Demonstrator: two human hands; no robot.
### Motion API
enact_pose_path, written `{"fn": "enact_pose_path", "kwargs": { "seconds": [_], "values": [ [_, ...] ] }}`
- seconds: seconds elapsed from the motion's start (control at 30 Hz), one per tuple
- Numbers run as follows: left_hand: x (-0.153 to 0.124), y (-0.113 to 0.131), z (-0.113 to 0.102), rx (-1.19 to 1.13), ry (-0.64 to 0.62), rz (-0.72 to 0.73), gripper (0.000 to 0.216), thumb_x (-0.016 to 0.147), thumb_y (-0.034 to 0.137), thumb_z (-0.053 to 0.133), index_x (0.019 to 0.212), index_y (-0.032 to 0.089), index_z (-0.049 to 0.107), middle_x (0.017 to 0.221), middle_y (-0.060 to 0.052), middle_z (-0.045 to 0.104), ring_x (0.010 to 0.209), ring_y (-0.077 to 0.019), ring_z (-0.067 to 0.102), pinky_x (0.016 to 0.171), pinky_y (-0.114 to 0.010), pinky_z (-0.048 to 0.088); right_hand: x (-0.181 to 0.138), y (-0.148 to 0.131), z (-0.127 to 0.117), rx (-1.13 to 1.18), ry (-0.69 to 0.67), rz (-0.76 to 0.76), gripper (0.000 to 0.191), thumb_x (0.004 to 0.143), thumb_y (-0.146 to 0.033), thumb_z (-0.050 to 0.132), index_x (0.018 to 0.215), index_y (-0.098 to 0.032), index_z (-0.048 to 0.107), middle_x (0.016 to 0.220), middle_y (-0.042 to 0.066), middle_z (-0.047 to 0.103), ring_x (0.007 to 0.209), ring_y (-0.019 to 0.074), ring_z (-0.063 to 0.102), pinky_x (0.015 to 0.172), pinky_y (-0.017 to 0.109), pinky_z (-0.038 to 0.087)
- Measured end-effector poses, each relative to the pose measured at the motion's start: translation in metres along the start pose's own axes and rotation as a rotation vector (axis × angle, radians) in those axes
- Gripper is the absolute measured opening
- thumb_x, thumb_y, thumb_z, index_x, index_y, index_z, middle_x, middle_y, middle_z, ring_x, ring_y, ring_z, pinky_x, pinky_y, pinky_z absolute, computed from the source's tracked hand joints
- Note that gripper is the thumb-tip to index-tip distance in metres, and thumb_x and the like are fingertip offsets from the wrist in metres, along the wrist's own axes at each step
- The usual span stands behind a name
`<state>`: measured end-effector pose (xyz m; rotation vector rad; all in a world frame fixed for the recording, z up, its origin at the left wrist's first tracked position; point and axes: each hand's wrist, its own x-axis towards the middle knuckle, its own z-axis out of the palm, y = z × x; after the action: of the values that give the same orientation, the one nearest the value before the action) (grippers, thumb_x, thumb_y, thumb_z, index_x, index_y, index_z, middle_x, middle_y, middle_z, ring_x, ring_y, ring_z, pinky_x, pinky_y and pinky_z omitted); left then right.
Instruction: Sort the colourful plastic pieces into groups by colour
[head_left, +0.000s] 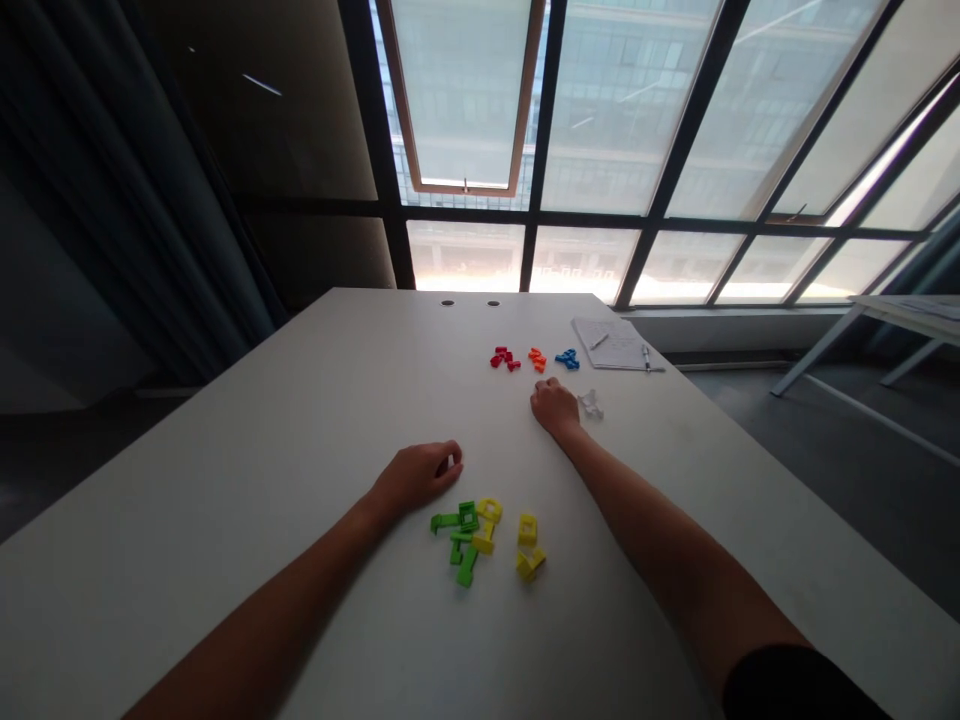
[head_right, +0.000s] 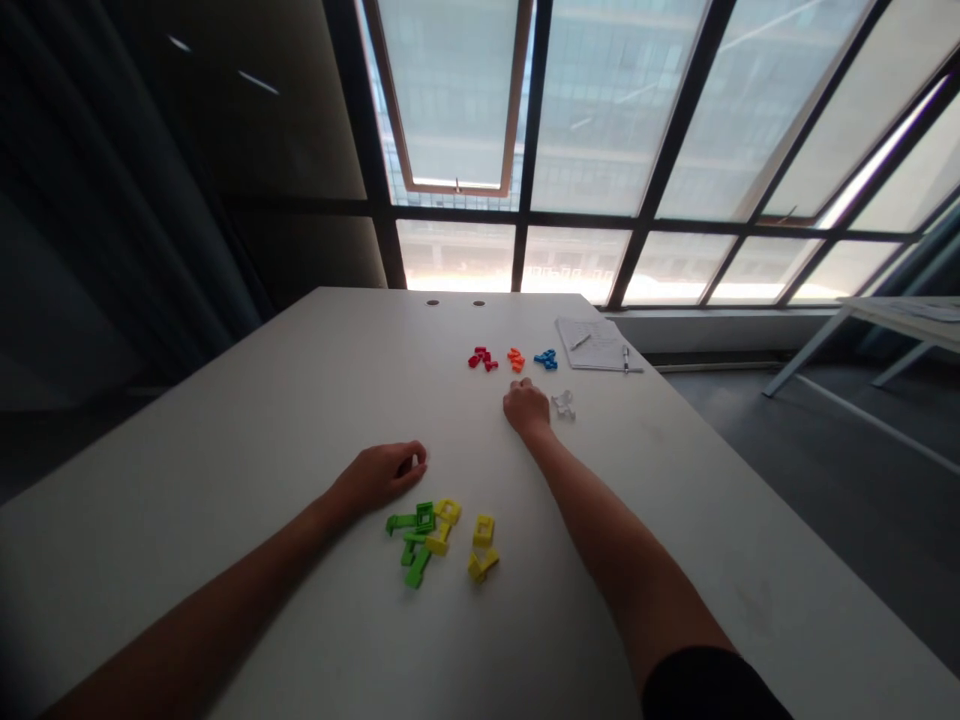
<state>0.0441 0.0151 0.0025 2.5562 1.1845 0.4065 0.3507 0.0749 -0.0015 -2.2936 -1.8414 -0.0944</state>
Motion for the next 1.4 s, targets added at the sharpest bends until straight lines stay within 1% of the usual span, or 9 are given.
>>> {"fn": "enact_pose_path", "kwargs": {
  "seconds": [0.23, 0.5, 0.6, 0.7, 0.8, 0.9, 1.03, 1.13, 1.4],
  "values": [
    [0.0, -0.001, 0.001, 0.001, 0.006, -0.012, 0.018, 0.095, 0.039, 0.053, 0.099, 0.027, 0.066, 0.08, 0.002, 0.071, 0.067, -0.0155, 0.062, 0.064, -0.026, 0.039, -0.073, 0.024, -0.01, 0.085, -0.019, -0.318, 0.034, 0.102, -0.025, 0.048, 0.13, -0.021, 0.066, 0.139, 0.01, 0.063, 0.116, 0.0204, 0.065, 0.102, 0.028, 0.046],
    [0.001, 0.0, 0.001, -0.002, 0.014, -0.01, 0.019, 0.095, 0.04, 0.053, 0.098, 0.026, 0.067, 0.077, 0.002, 0.07, 0.066, -0.015, 0.062, 0.063, -0.026, 0.04, -0.157, 0.057, -0.023, 0.187, -0.002, -0.518, 0.033, 0.1, -0.025, 0.05, 0.126, -0.023, 0.069, 0.137, 0.01, 0.067, 0.113, 0.0227, 0.068, 0.101, 0.038, 0.052],
    [0.0, 0.001, -0.001, 0.001, 0.008, -0.012, 0.02, 0.095, 0.04, 0.053, 0.098, 0.026, 0.067, 0.078, 0.002, 0.071, 0.066, -0.0151, 0.062, 0.062, -0.025, 0.04, -0.174, 0.062, -0.025, 0.258, 0.013, -0.642, 0.031, 0.101, -0.024, 0.048, 0.122, -0.023, 0.07, 0.13, 0.01, 0.071, 0.104, 0.0217, 0.072, 0.094, 0.038, 0.055],
    [0.0, 0.001, -0.001, 0.009, 0.01, -0.012, 0.02, 0.095, 0.04, 0.053, 0.098, 0.026, 0.067, 0.078, 0.002, 0.071, 0.067, -0.0151, 0.062, 0.063, -0.025, 0.04, -0.185, 0.061, -0.03, 0.371, 0.014, -0.826, 0.031, 0.102, -0.022, 0.047, 0.124, -0.024, 0.068, 0.125, 0.009, 0.073, 0.097, 0.018, 0.073, 0.087, 0.033, 0.057],
    [0.0, 0.0, -0.001, 0.005, 0.014, -0.009, 0.02, 0.095, 0.04, 0.054, 0.098, 0.026, 0.067, 0.077, 0.002, 0.07, 0.066, -0.015, 0.062, 0.062, -0.025, 0.04, -0.191, 0.058, -0.037, 0.405, -0.01, -0.958, 0.036, 0.1, -0.019, 0.048, 0.131, -0.026, 0.064, 0.131, 0.009, 0.071, 0.093, 0.0152, 0.074, 0.082, 0.029, 0.057],
    [0.0, 0.0, 0.0, -0.001, 0.02, -0.007, 0.021, 0.095, 0.041, 0.054, 0.098, 0.026, 0.067, 0.076, 0.002, 0.07, 0.065, -0.0148, 0.062, 0.062, -0.026, 0.04, -0.195, 0.055, -0.041, 0.367, -0.032, -1.021, 0.042, 0.098, -0.02, 0.049, 0.136, -0.031, 0.062, 0.136, 0.007, 0.069, 0.09, 0.0143, 0.075, 0.079, 0.027, 0.057],
    [0.001, 0.001, 0.0, 0.0, 0.02, -0.015, 0.024, 0.094, 0.043, 0.052, 0.098, 0.025, 0.068, 0.076, 0.001, 0.071, 0.066, -0.0151, 0.063, 0.062, -0.026, 0.041, -0.195, 0.053, -0.041, 0.354, -0.044, -1.037, 0.045, 0.097, -0.02, 0.051, 0.138, -0.033, 0.062, 0.137, 0.006, 0.068, 0.089, 0.0138, 0.075, 0.078, 0.026, 0.057],
    [0.001, 0.001, 0.0, 0.005, 0.019, -0.016, 0.024, 0.095, 0.043, 0.052, 0.099, 0.025, 0.068, 0.077, 0.001, 0.071, 0.066, -0.0151, 0.063, 0.062, -0.026, 0.041, -0.194, 0.051, -0.041, 0.356, -0.057, -0.975, 0.046, 0.096, -0.018, 0.05, 0.136, -0.034, 0.064, 0.139, 0.005, 0.067, 0.084, 0.0124, 0.075, 0.076, 0.024, 0.057],
    [0.0, 0.001, 0.0, 0.012, 0.015, -0.013, 0.02, 0.095, 0.041, 0.054, 0.099, 0.026, 0.067, 0.076, 0.003, 0.07, 0.066, -0.0149, 0.063, 0.062, -0.025, 0.04, -0.179, 0.054, -0.041, 0.199, -0.071, -0.584, 0.047, 0.1, -0.022, 0.047, 0.144, -0.033, 0.059, 0.15, 0.003, 0.058, 0.095, 0.0162, 0.076, 0.083, 0.029, 0.06]
  ]
}}
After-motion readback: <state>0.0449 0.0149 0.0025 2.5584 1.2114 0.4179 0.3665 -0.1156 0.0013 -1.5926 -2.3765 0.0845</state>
